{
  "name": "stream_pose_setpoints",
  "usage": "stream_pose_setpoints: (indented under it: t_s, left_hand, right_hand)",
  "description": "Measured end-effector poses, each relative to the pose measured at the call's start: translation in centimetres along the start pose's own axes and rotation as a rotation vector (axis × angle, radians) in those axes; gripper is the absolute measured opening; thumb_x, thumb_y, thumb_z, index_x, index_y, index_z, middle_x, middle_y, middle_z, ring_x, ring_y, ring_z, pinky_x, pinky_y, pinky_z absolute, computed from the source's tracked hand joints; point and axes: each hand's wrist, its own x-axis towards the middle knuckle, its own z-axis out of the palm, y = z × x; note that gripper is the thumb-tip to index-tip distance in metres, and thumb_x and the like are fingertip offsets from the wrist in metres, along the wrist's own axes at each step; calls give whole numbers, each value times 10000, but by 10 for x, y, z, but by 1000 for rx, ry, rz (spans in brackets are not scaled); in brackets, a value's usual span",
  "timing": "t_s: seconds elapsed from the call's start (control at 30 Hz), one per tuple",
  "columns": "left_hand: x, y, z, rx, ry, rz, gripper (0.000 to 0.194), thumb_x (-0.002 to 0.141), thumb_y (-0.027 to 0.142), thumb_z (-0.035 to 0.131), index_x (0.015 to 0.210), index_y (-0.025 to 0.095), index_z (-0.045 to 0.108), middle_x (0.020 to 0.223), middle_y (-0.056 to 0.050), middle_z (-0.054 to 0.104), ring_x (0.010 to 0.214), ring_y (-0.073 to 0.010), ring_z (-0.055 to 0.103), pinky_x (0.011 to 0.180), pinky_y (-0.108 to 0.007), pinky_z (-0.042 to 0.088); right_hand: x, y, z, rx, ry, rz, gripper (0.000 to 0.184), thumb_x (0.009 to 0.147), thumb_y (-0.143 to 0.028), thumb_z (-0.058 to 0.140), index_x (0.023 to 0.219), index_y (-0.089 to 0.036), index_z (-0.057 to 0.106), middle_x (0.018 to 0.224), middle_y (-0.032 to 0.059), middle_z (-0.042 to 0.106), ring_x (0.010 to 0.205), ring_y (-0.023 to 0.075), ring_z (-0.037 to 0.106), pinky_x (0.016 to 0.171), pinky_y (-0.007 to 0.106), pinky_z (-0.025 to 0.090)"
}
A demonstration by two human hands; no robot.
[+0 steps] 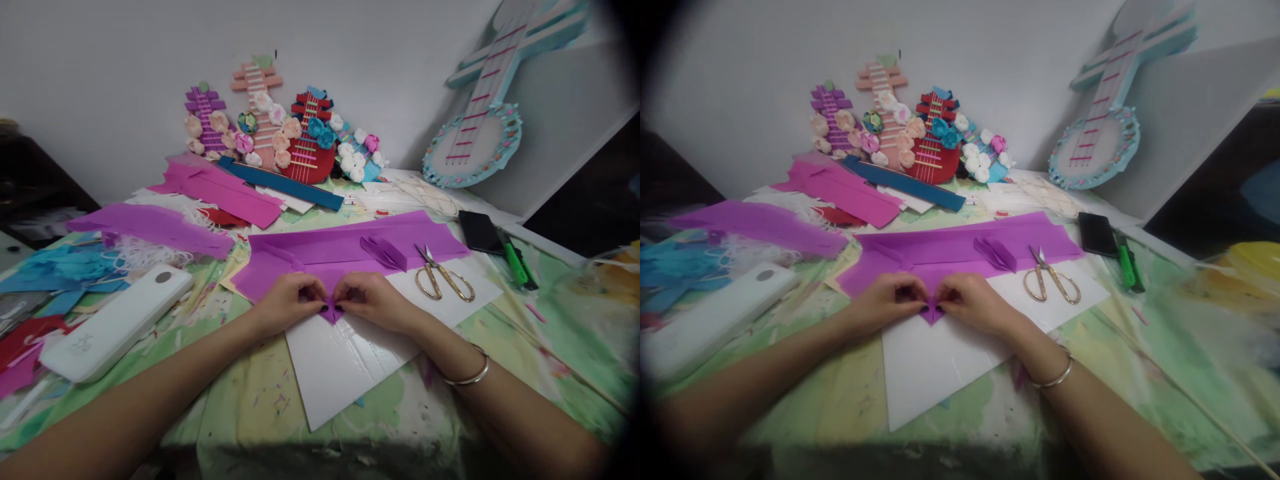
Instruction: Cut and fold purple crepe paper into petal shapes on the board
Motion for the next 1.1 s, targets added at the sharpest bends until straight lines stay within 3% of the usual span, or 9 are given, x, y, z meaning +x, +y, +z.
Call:
stream_pose_setpoints:
  t_s: [0.5,0.67,0.8,1.1]
  left_hand:
    - [0,0,0,49,-5,29,84,726,88,641,752,159,675,718,-7,669,687,-139,596,631,-244,454]
    - [-4,0,-3,169,-40,218,121,770,96,619,761,183,702,763,-20,630,768,-154,573,708,-275,448]
    - [-11,0,-5,274,-108,377,215,843,102,567,894,230,732,912,-50,613,899,-177,543,788,-306,435]
    - [-20,10,-13,361,-218,410,238,885,114,548,980,250,719,986,-48,658,986,-195,535,871,-364,400]
  right_hand:
    - [2,-3,-4,-118,-86,-118,232,845,-68,561,916,-200,739,845,40,672,767,133,614,717,260,461]
    - [1,-3,-3,-134,-91,-114,232,843,-58,565,918,-186,742,854,46,666,769,136,611,717,262,462]
    - [1,-3,-3,-142,-91,-117,227,848,-62,562,899,-185,745,857,45,663,771,138,607,719,265,459]
    - [1,-4,-4,-127,-111,-131,256,845,-40,540,928,-188,731,874,44,671,801,139,602,755,270,455]
